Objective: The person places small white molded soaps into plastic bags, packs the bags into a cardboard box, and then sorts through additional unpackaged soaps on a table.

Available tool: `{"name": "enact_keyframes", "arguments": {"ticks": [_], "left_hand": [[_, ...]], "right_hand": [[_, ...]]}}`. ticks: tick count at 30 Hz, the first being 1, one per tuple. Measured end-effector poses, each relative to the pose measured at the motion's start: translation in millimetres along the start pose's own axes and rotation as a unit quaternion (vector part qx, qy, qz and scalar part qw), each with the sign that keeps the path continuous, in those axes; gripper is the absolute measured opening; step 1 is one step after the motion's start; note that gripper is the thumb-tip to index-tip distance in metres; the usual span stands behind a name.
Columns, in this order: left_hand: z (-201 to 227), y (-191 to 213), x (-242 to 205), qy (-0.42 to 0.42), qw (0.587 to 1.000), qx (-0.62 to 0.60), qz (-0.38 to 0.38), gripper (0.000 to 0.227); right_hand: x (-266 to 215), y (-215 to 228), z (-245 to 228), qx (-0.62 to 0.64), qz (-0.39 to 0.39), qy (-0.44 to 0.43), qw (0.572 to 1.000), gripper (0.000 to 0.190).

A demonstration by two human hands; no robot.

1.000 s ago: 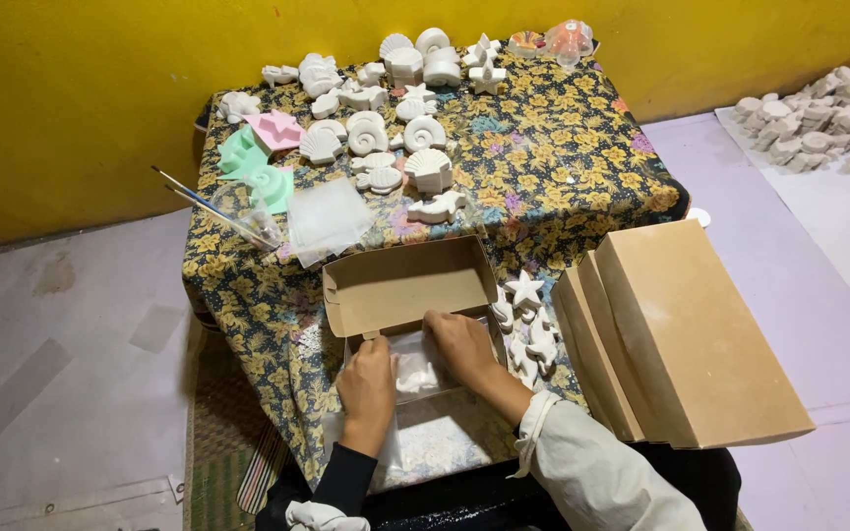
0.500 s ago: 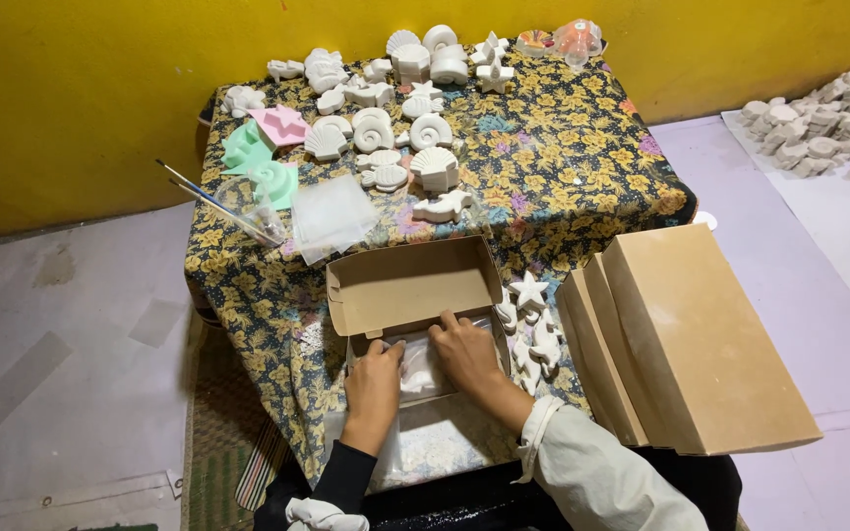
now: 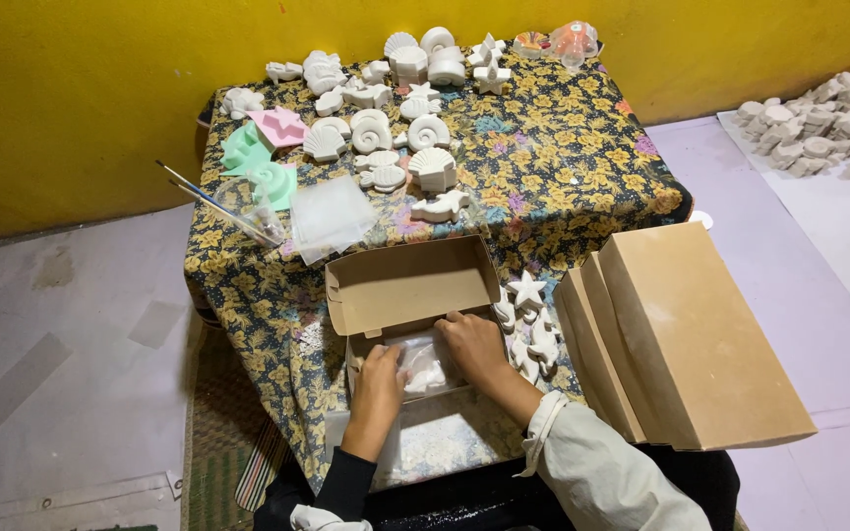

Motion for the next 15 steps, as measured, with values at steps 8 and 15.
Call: {"name": "enact_keyframes", "arguments": {"ticks": [8,15], "left_hand": [[2,4,-4,0.013,1.000,0.008,-0.008,0.035],[2,0,1,0.000,0.996,0.082,-0.025,0.036]], "right_hand": [[-4,-8,5,0.001,0.013,-0.003,1.000,0.014],[-11,-14,11,0.054,0.025,-0.012,0.998,0.010]]}}
Point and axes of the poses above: each hand's wrist, its own x-axis towards the middle knuckle, its own y-axis out of the back of the hand, z = x × y, the point moved 1 cm from there along x, towards the middle knuckle, and after that the axes turned 10 degrees about -y, right-handed, at the moved point
